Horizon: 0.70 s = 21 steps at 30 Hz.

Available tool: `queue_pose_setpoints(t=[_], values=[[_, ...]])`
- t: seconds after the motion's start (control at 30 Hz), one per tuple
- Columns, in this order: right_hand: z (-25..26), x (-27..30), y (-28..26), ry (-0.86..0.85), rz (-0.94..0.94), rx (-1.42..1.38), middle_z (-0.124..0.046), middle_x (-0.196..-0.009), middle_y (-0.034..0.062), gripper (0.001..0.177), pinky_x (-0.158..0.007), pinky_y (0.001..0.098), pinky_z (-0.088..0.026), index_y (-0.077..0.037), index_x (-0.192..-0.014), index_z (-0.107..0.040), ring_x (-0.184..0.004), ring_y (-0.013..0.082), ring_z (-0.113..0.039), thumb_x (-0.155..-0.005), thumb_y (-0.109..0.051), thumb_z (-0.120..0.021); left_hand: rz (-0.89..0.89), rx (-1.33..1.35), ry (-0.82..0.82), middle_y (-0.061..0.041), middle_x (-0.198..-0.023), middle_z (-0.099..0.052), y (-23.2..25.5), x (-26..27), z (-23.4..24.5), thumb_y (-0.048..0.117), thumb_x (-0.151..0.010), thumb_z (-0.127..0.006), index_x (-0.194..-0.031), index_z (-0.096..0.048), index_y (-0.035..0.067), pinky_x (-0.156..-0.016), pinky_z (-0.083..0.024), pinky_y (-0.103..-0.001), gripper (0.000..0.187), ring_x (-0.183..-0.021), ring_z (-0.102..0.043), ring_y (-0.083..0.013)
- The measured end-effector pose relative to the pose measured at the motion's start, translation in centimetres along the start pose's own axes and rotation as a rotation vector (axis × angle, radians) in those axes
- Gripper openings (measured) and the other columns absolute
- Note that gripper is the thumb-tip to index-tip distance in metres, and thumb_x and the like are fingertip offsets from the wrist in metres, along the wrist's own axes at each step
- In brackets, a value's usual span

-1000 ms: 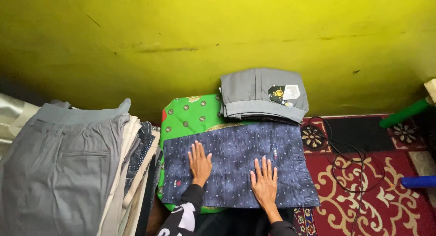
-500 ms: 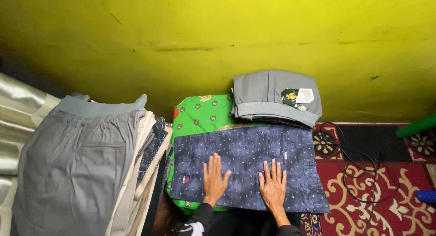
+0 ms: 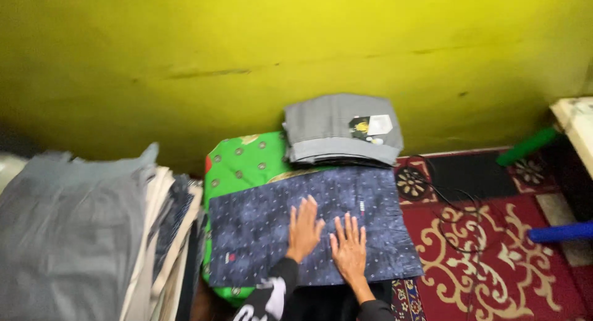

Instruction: Folding various pairs of trousers and stacking them on a rug.

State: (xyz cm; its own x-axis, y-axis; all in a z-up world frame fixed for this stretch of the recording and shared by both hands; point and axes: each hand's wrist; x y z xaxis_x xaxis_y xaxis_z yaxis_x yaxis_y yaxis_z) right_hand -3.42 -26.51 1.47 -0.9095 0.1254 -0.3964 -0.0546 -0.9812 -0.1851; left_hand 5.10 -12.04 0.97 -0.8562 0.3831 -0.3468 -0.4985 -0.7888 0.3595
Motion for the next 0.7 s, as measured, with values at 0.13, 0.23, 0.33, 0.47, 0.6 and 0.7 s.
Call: queue_pose_setpoints(t=[0.13,0.23,0.33,0.47,0.6,0.7], values=[[0.7,-0.7,-0.2,-0.017,-0.007,0.038,-0.035,-0.166,0.0065,0.063,-0.123,0.0479,-0.025,-0.02,-0.154,-0.045,-0.153,0.0272,-0.033,-0.096,-0.043,-0.052,0.074,-0.164,0.05,-0.012,-0.169,-0.025,-4.1,-6.5,-4.6,0.049,-0.097,-0.053,-0.16,-0.028,0.003,-0.123,-0.019,-0.052,0.082,-0.156,-0.023,-0.0301],[0.9,-0.7,0.0,-0.022,-0.006,0.026,-0.033,-0.167,0.0064,0.063,-0.123,0.0474,-0.025,-0.019,-0.154,-0.044,-0.153,0.0269,-0.031,-0.096,-0.043,-0.053,0.159,-0.19,0.012,-0.019,-0.164,-0.032,-1.5,-7.8,-6.5,0.039,-0.097,-0.054,-0.154,-0.036,-0.002,-0.121,-0.02,-0.059,0.072,-0.155,-0.022,-0.0361],[0.6,-0.6,0.1,-0.042,-0.013,0.021,-0.039,-0.164,0.0072,0.063,-0.122,0.0489,-0.028,-0.019,-0.152,-0.047,-0.151,0.0277,-0.036,-0.094,-0.043,-0.054,-0.039,-0.146,-0.002,-0.015,-0.169,-0.024,1.4,-7.0,-7.0,0.036,-0.097,-0.055,-0.158,-0.031,0.0,-0.122,-0.018,-0.056,0.075,-0.155,-0.023,-0.0348],[0.2,-0.3,-0.1,-0.011,0.002,0.015,-0.038,-0.166,0.0098,0.064,-0.123,0.05,-0.028,-0.019,-0.155,-0.046,-0.152,0.0294,-0.036,-0.095,-0.042,-0.056,0.061,-0.038,0.029,-0.013,-0.168,-0.028,0.2,-5.6,-4.5,0.041,-0.097,-0.056,-0.157,-0.034,0.001,-0.123,-0.019,-0.054,0.076,-0.155,-0.026,-0.031],[0.0,0.0,0.1,-0.04,-0.008,0.022,-0.038,-0.166,0.0105,0.064,-0.123,0.0517,-0.029,-0.02,-0.154,-0.046,-0.152,0.0305,-0.037,-0.095,-0.042,-0.054,0.162,-0.108,0.009,-0.02,-0.166,-0.028,-0.3,1.8,1.5,0.044,-0.096,-0.057,-0.154,-0.035,-0.006,-0.123,-0.019,-0.052,0.079,-0.153,-0.027,-0.0323],[1.1,-0.6,-0.4,-0.008,0.006,0.006,-0.042,-0.164,0.0119,0.062,-0.122,0.0501,-0.032,-0.017,-0.152,-0.051,-0.15,0.0323,-0.041,-0.095,-0.039,-0.057,0.274,-0.291,-0.005,-0.013,-0.168,-0.027,-2.0,7.5,4.8,0.053,-0.091,-0.061,-0.159,-0.029,0.002,-0.123,-0.02,-0.047,0.091,-0.155,-0.026,-0.0276]])
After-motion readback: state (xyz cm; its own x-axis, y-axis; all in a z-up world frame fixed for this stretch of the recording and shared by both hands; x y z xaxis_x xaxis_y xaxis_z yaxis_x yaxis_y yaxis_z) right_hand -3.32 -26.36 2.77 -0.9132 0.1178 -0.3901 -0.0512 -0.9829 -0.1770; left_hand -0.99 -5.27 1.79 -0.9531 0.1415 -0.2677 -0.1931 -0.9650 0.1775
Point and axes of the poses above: each hand's wrist, its own x-axis away from the middle knuckle, its own z-axis out of the back of the hand, y = z × x
